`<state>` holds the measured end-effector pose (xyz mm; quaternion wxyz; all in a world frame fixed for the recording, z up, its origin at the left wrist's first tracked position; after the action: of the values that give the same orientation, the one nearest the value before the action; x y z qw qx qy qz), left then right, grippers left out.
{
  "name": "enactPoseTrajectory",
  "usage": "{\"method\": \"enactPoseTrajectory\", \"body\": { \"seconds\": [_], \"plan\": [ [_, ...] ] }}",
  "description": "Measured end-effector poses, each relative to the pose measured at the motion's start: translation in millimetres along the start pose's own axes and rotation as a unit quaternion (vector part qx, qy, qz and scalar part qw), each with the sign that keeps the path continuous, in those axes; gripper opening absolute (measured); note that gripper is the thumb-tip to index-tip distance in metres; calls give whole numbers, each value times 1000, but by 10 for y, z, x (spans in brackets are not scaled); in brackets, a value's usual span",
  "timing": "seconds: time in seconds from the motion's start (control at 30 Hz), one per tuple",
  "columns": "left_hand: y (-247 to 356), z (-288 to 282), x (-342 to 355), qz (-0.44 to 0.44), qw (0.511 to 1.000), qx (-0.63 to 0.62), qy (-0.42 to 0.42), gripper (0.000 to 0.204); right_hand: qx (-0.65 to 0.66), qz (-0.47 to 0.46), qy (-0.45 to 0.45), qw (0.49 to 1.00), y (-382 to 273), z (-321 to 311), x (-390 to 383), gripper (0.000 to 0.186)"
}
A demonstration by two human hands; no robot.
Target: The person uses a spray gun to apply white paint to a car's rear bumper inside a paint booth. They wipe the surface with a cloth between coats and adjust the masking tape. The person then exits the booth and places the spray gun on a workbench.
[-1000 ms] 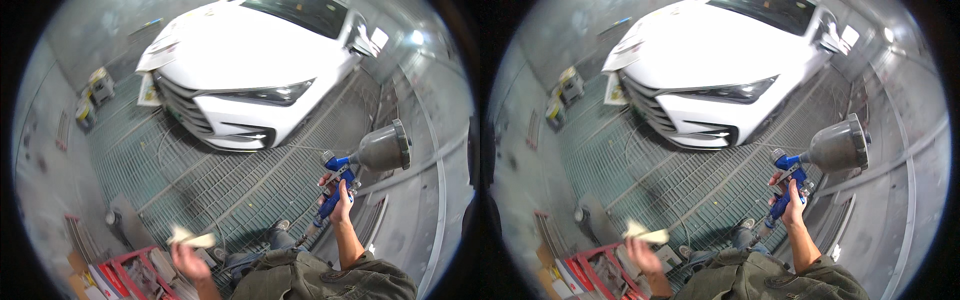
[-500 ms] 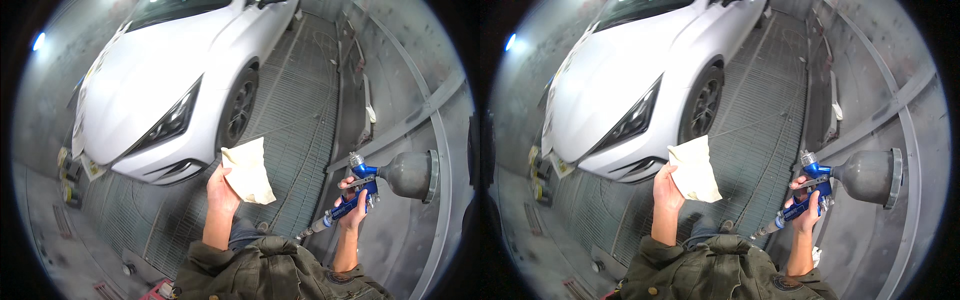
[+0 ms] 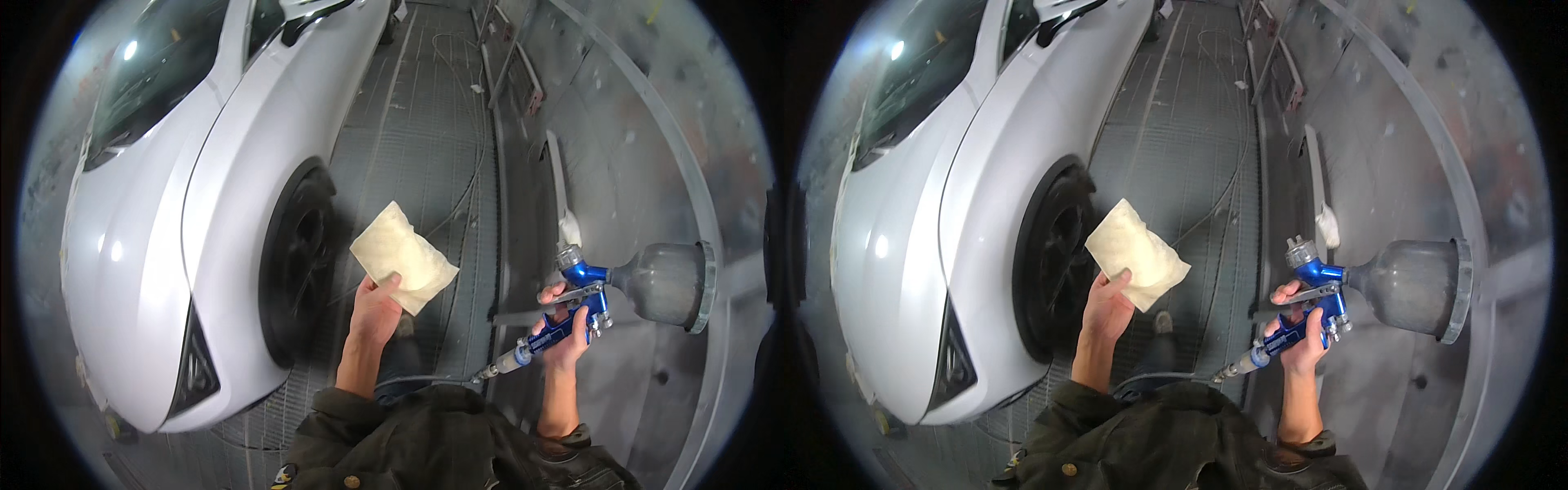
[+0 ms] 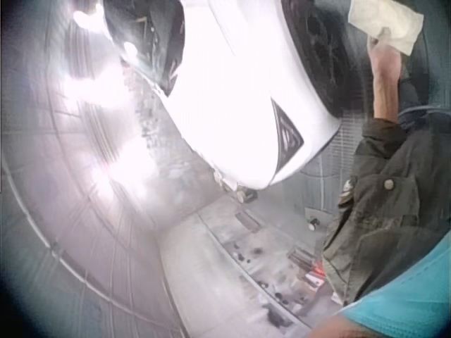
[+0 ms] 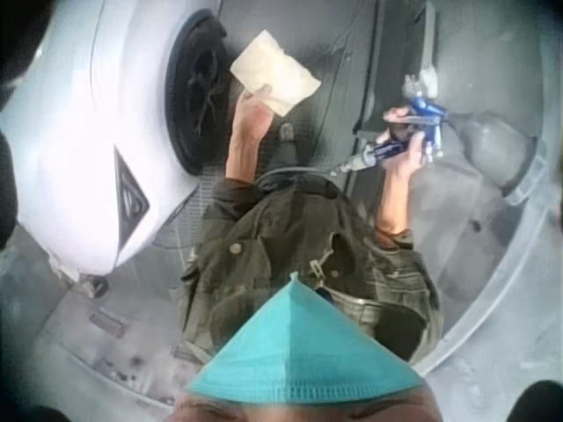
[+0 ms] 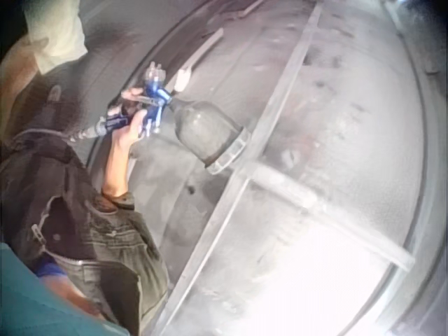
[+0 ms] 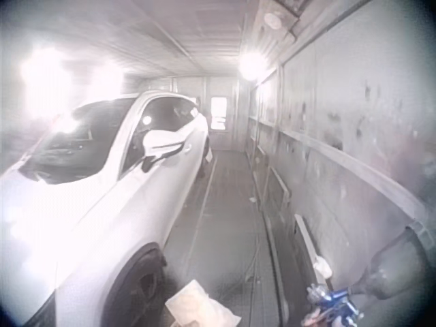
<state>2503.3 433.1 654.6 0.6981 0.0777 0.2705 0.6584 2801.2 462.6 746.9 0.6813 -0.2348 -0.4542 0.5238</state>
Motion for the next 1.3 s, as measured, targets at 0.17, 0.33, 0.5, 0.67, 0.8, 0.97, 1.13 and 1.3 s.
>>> {"method": "enactPoseTrajectory", "body": {
  "seconds": [0.17, 0.33, 0.5, 0.67, 0.8, 0.97, 1.13, 1.3],
  "plan": [
    [578, 584, 754, -32, 997, 61, -34, 47, -10, -8, 45, 999, 184, 215, 691, 56],
    [1068, 794, 1253, -34, 996, 78, -37, 42, -39, 8, 41, 998, 352, 542, 1261, 56],
    [1562, 804, 2123, -89, 994, 46, 45, 34, -54, -19, 77, 995, 578, 829, 2114, 52],
    [2402, 813, 2673, -60, 976, 58, 201, 42, -67, 7, 90, 994, 648, 1254, 2964, 48],
    [2622, 884, 3429, -35, 987, 22, 155, 50, -64, -1, 80, 995, 937, 1075, 3758, 47],
    [3012, 1203, 4527, 4, 993, -40, 112, 51, 11, 11, 82, 997, 1750, 753, 4636, 50],
    [3269, 1519, 5828, 35, 997, -67, 2, 53, -4, -2, 84, 996, 2594, 419, 5756, 52],
    [3563, 1744, 7335, 30, 996, -39, 70, 52, -26, 15, 113, 993, 3292, 244, 7042, 51]
  ]
}}
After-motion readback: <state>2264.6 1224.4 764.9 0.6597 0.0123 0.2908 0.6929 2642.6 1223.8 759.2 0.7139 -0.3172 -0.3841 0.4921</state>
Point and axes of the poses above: each hand's wrist, its own x-axis towards the middle knuckle, its own z-axis out of the palm, y = z × x, the point moved 8 cm from there along x, towards the middle knuckle, and after that the axes turned 12 degrees about -z, right-handed, at the moved point
